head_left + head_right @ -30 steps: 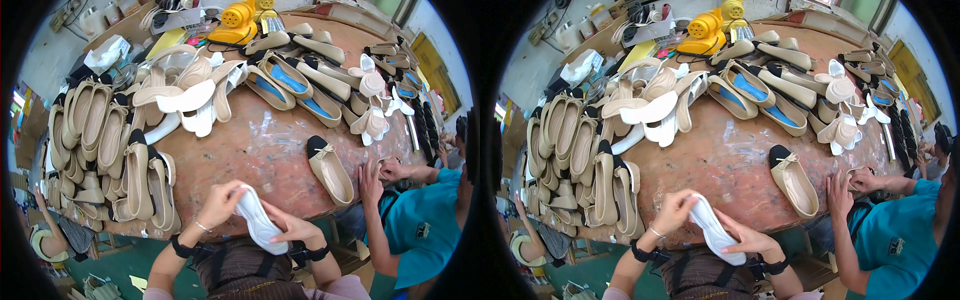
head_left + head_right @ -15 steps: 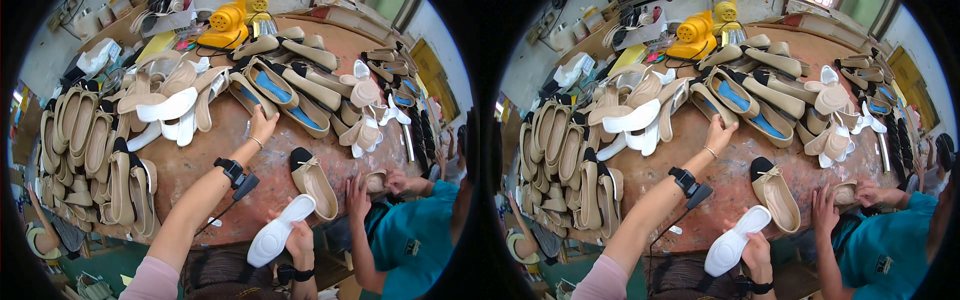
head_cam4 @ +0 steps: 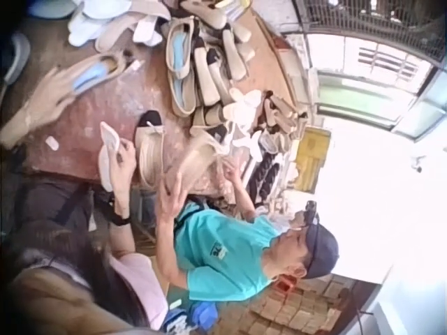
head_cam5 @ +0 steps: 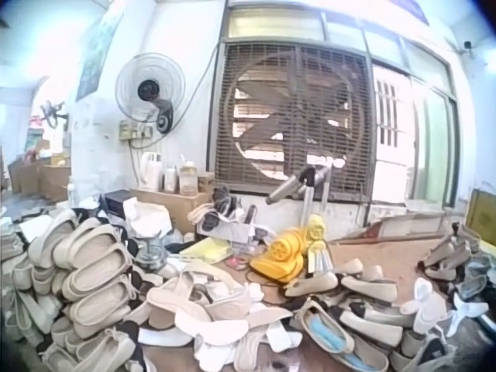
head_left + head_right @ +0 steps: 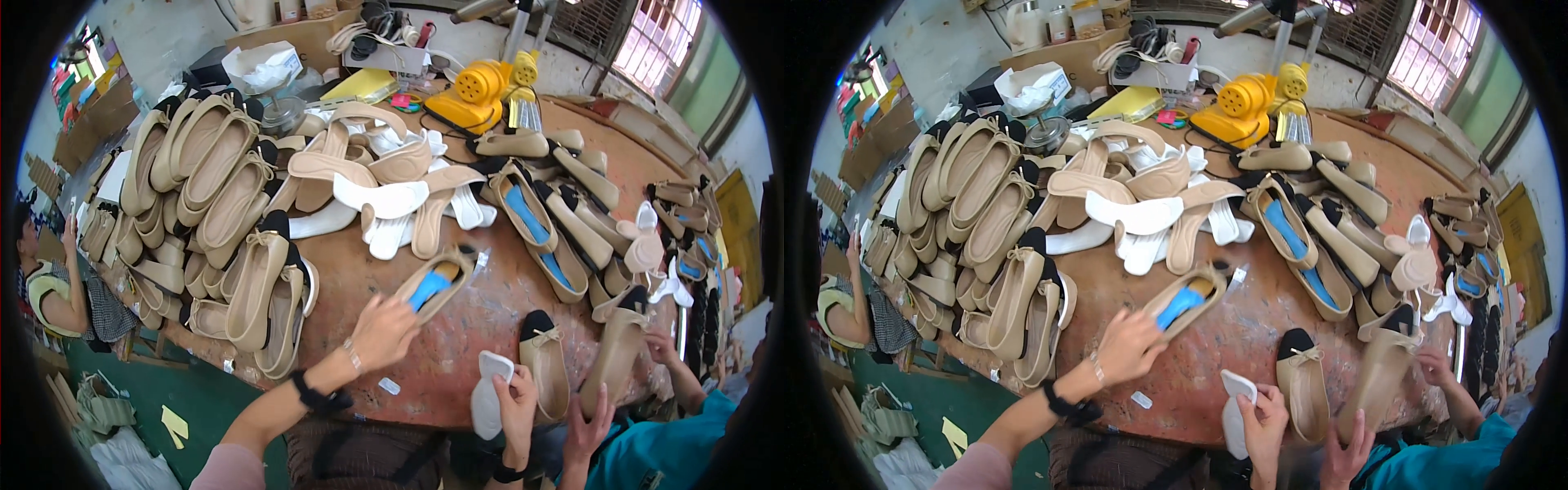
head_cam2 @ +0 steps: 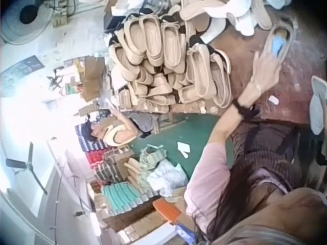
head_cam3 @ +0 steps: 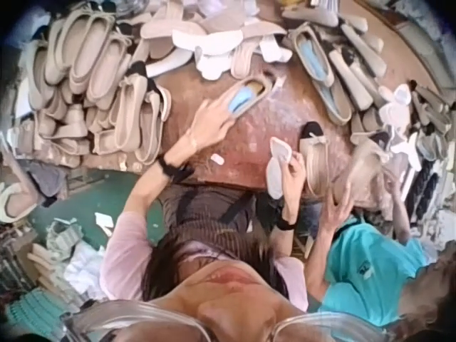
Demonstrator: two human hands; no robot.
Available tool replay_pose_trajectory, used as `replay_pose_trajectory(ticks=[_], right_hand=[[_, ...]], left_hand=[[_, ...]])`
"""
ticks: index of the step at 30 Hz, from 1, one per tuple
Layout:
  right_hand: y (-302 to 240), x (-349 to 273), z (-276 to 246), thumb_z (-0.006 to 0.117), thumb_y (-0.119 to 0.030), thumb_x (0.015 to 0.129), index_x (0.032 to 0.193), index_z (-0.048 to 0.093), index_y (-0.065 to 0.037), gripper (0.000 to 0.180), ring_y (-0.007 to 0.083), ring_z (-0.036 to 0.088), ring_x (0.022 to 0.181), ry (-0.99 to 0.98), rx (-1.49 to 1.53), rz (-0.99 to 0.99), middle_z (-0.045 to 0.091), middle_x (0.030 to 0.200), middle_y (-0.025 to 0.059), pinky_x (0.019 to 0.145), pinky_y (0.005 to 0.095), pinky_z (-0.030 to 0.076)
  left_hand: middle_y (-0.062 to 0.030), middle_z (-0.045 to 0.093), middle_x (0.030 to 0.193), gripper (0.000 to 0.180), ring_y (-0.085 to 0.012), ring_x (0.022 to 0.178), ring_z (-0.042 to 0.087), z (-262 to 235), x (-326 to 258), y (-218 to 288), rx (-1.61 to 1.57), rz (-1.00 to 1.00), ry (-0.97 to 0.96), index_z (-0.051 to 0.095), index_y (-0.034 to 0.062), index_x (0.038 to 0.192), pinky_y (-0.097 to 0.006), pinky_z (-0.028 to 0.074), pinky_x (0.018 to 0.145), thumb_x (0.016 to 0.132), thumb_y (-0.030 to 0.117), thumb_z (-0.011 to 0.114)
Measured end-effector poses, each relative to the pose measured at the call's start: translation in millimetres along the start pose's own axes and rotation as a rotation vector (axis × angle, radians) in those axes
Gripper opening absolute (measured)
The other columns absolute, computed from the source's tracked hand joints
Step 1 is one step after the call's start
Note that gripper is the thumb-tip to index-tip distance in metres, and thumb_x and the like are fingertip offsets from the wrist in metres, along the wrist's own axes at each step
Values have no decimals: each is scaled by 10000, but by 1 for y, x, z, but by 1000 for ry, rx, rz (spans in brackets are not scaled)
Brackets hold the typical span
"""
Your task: Inserting insoles into shoes and organizing them on a workbench.
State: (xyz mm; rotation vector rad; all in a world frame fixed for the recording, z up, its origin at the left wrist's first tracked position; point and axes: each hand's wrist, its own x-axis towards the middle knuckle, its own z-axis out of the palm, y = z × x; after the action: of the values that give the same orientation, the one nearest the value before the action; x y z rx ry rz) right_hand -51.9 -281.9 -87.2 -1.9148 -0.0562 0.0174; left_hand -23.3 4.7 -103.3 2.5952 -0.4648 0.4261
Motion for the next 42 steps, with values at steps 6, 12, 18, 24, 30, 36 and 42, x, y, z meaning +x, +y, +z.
replay_pose_trajectory(ticks=[6,12,18,24,30,36,42], right_hand=[[-68,65,-7,782,-48,769,797,679,62,154,132,473,563,-56,-369,-108,566,676,96,514,289,338],[-140,146,51,615,127,813,1075,743,5,316,201,677,1005,-187,0,-210,678,1168,169,833,255,523],[-203,240,115,624,129,729,1072,762,-76,423,322,609,1206,-116,-402,-807,604,1326,203,1005,357,474],[-238,391,202,554,131,726,1060,752,-83,444,402,540,1263,-218,-589,-1194,542,1408,182,1026,387,470],[-273,550,281,552,77,741,1112,730,-90,445,393,554,1242,-240,-627,-1252,511,1436,184,1015,396,479],[-290,653,348,522,89,729,1196,687,-96,528,414,562,1216,-83,-387,-1244,495,1446,196,1010,405,478],[-233,697,355,507,82,701,1458,444,-111,783,423,433,1346,-168,-792,-914,354,1534,241,1098,421,403]], left_hand=[[-117,616,1035,155,-321,1049,571,-41,-102,5,-65,-124,-20,677,80,862,-428,449,918,736,113,760],[-305,281,1514,781,-484,1310,424,-35,-175,0,-259,-419,5,406,99,1458,-486,405,1081,790,220,792],[-179,330,1557,748,-425,1251,516,-14,-197,-10,-152,-411,0,390,37,1465,-474,461,1012,836,236,742],[-158,381,1532,712,-408,1210,553,-7,-202,-14,-163,-397,90,415,44,1432,-456,483,994,826,213,749],[-197,598,1292,524,-366,973,651,-89,-171,-127,-405,-520,192,595,37,1234,-427,545,818,818,334,707],[-224,546,1331,519,-382,1051,611,-216,-92,-278,-412,-474,237,563,43,1252,-428,526,874,818,282,719],[-250,493,1370,526,-399,1130,570,-208,-90,-288,-398,-434,261,531,50,1270,-429,507,930,818,229,731]])
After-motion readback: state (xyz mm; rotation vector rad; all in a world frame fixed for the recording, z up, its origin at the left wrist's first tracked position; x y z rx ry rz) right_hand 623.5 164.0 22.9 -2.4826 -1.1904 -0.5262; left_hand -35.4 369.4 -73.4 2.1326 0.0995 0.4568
